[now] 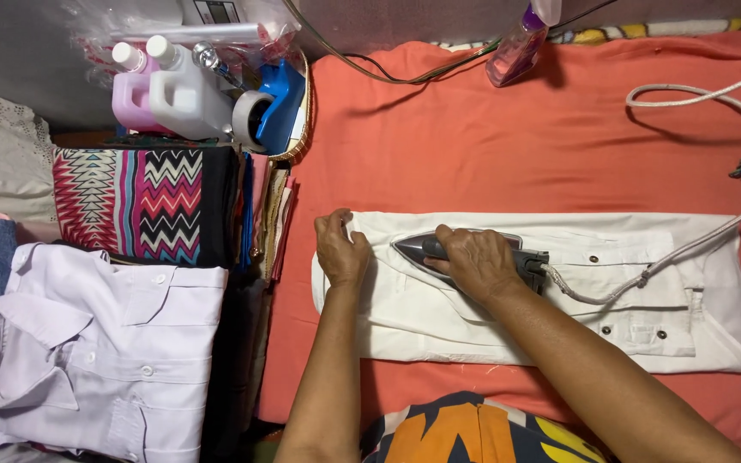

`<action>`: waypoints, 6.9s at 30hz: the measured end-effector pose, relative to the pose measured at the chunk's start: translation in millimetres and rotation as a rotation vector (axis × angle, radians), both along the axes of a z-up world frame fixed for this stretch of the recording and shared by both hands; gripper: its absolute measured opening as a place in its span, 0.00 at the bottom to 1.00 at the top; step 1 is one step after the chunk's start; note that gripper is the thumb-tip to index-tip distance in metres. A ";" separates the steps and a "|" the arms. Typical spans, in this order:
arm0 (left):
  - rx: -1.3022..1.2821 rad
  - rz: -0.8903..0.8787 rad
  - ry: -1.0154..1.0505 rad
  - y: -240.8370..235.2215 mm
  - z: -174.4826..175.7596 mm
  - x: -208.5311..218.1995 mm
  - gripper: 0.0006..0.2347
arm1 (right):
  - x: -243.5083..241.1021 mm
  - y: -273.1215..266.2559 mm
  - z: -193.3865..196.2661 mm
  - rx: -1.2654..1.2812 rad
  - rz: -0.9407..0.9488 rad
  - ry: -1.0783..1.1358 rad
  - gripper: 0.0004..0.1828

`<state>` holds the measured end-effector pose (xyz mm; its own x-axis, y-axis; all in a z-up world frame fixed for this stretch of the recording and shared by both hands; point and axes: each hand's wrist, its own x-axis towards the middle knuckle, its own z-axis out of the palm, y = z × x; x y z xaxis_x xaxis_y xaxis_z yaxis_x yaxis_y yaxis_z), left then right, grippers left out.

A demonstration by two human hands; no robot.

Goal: Ironing and folding a white short-sleeved button-up shirt on an ironing board.

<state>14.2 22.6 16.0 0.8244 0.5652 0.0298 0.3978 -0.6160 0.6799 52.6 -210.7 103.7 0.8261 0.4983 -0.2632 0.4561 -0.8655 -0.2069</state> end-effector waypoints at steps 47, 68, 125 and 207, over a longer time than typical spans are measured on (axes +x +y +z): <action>0.303 -0.408 0.229 -41.3 25.3 -22.6 0.26 | 88.9 -30.9 4.7 -0.058 0.040 0.059 0.27; 0.272 -0.622 0.329 -110.1 27.0 -19.4 0.35 | 105.5 -146.2 -4.3 -0.119 -0.028 -0.057 0.29; 0.328 -0.422 0.143 -91.1 21.5 -77.9 0.03 | 54.5 -530.1 -222.5 0.175 -0.660 -0.499 0.30; 0.110 -1.163 0.875 -98.2 92.9 -119.5 0.38 | -94.6 -273.5 -10.4 -0.193 0.181 0.401 0.47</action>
